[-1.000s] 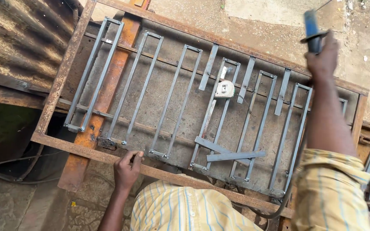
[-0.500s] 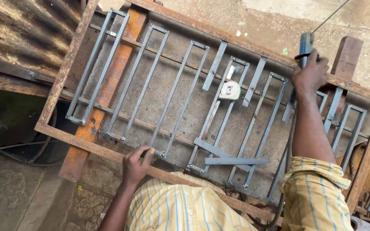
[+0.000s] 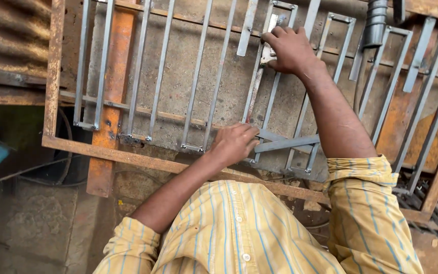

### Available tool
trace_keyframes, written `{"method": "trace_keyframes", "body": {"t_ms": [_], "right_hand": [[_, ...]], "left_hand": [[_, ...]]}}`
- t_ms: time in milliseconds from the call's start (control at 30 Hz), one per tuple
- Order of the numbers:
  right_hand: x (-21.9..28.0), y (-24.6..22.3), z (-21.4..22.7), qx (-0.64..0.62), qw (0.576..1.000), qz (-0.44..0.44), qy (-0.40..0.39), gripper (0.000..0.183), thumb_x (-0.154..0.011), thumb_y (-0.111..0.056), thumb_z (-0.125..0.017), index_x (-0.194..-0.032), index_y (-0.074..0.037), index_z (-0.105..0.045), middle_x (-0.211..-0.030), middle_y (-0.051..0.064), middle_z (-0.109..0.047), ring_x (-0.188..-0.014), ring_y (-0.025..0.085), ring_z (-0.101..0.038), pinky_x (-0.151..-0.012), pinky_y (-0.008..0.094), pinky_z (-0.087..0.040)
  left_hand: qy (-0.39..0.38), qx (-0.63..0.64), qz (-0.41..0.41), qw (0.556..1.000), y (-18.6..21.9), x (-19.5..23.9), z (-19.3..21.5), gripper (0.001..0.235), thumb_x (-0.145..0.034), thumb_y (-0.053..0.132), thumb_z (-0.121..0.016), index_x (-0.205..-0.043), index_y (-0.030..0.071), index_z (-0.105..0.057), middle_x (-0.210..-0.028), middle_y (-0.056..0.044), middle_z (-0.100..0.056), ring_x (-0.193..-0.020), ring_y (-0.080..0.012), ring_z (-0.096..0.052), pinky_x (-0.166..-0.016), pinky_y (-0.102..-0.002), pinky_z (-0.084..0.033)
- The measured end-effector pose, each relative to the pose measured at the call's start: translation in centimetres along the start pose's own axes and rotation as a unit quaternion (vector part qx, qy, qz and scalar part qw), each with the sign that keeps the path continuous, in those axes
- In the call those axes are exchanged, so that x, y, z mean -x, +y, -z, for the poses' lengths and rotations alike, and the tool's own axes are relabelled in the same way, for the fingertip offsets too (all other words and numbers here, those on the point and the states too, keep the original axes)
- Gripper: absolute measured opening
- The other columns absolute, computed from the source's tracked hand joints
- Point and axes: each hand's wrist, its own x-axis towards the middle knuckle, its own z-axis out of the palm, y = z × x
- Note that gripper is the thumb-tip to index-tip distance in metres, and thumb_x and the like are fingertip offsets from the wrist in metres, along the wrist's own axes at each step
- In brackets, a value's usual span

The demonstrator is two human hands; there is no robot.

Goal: The person constructs a metal frame by measuring distances with a tape measure, positioning metal bars on the frame by hand, and welding the pieces in place using a welding tool.

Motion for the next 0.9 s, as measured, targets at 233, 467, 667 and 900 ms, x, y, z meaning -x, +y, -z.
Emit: {"method": "trace_keyframes", "body": {"t_ms": [233, 467, 667, 900], "right_hand": [[5.1, -0.6, 2.0, -0.243, 0.939, -0.087, 0.23, 0.064, -0.087, -0.024, -0.088, -0.144, -0.012, -0.062, -0.139, 0.017, -0.059, -0.124, 0.033, -0.06, -0.098, 0.049, -0.058], [20.4, -2.7, 7.2, -0.704, 0.524, -0.055, 0.475, 0.052, -0.099, -0.024, -0.09, -0.14, -0.007, -0.063, -0.122, 0.011, -0.065, -0.108, 0.027, -0.069, -0.092, 0.044, -0.069], [30.6, -7.2, 1.8, -0.765, 0.292, -0.024, 0.573, 0.051, -0.102, -0.036, -0.078, -0.137, -0.006, -0.057, -0.119, 0.019, -0.067, -0.105, 0.031, -0.07, -0.088, 0.043, -0.064], [34.0, -12.7, -2.8, -0.789, 0.237, 0.035, 0.565, 0.048, -0.101, -0.043, -0.076, -0.129, -0.007, -0.06, -0.116, 0.02, -0.072, -0.109, 0.031, -0.07, -0.087, 0.036, -0.067]], "left_hand": [[-0.2, -0.078, 0.036, 0.976, 2.6, -1.8, 1.8, 0.032, -0.093, 0.03, -0.076, -0.109, 0.002, -0.069, -0.079, -0.016, -0.074, -0.071, -0.0314, -0.073, -0.061, -0.047, -0.059], [-0.262, -0.006, 0.055, 0.963, 0.1, -2.5, -2.0, 0.021, -0.093, 0.023, -0.074, -0.105, 0.006, -0.071, -0.081, -0.013, -0.075, -0.073, -0.0258, -0.074, -0.07, -0.047, -0.058], [-0.338, 0.206, 0.052, 0.917, -3.0, -3.0, -5.2, 0.026, -0.089, 0.019, -0.075, -0.113, 0.008, -0.076, -0.101, -0.009, -0.073, -0.086, -0.0193, -0.068, -0.08, -0.041, -0.055], [-0.346, 0.516, 0.119, 0.775, -6.1, -1.7, 3.8, 0.03, -0.098, 0.018, -0.067, -0.122, 0.001, -0.067, -0.1, -0.011, -0.07, -0.08, -0.0162, -0.068, -0.071, -0.03, -0.06]]}}
